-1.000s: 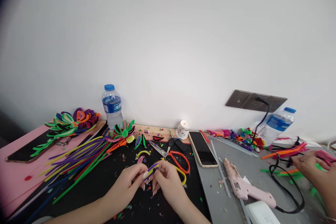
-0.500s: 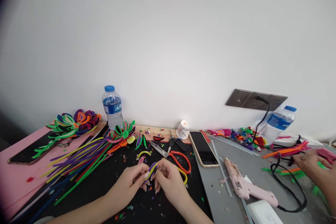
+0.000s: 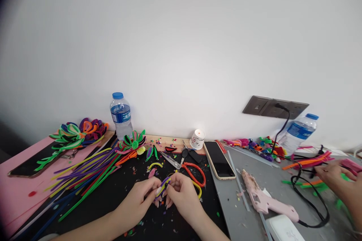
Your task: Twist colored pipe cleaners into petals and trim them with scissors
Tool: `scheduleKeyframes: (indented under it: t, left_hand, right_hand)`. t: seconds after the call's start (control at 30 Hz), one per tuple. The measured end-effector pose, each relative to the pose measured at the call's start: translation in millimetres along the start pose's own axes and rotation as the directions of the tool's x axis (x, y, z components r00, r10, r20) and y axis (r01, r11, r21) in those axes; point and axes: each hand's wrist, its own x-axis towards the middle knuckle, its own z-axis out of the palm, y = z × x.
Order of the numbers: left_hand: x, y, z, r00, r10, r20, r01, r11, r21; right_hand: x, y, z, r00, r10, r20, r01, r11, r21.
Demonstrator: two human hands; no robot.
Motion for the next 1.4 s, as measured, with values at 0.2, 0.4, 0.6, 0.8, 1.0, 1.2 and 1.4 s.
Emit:
scheduleKeyframes:
  t: [0.2,0.4,0.6,0.8,1.0,1.2,1.4]
  left_hand:
    - [0,-2,1.5,0.999,0.034,-0.014,-0.032,0.994,0.105]
    - [-2,-3,-0.3,0.997,0.074,-0.021,-0.068,0.975,0.21]
    - [0,-1,-1.3,0.998,0.063,-0.026,-0.06,0.992,0.107]
    - [1,-1,-1.0,1.0,-0.018,0.008,0.019,0.998,-0.067]
    - [0,-3,-0.6,0.996,-0.051,0.067,0.061,0.987,-0.149]
    - [0,-4,0.8,0.995,-0.06,0.076,0.074,0.977,-0.2]
    - [0,-2,0.6,0.988,-0.096,0.121,0.123,0.964,-0.234]
  right_hand:
    - [0,4,0,0.999,0.024,-0.024,-0.023,0.999,0.04]
    - [0,5,2,0.998,0.058,-0.037,-0.056,0.997,0.047]
    - [0,9,1,0.998,0.052,-0.023,-0.051,0.998,0.043]
    - [1,-1,-5,0.998,0.006,0.066,-0.008,0.999,0.037]
    - [-5,-2,-11,0.993,-0.093,0.074,0.111,0.951,-0.289]
    - [-7,-4,-12,0.97,-0.236,0.065,0.235,0.822,-0.518]
    - [-8,-6,-13,0.941,-0.335,0.05,0.297,0.746,-0.596]
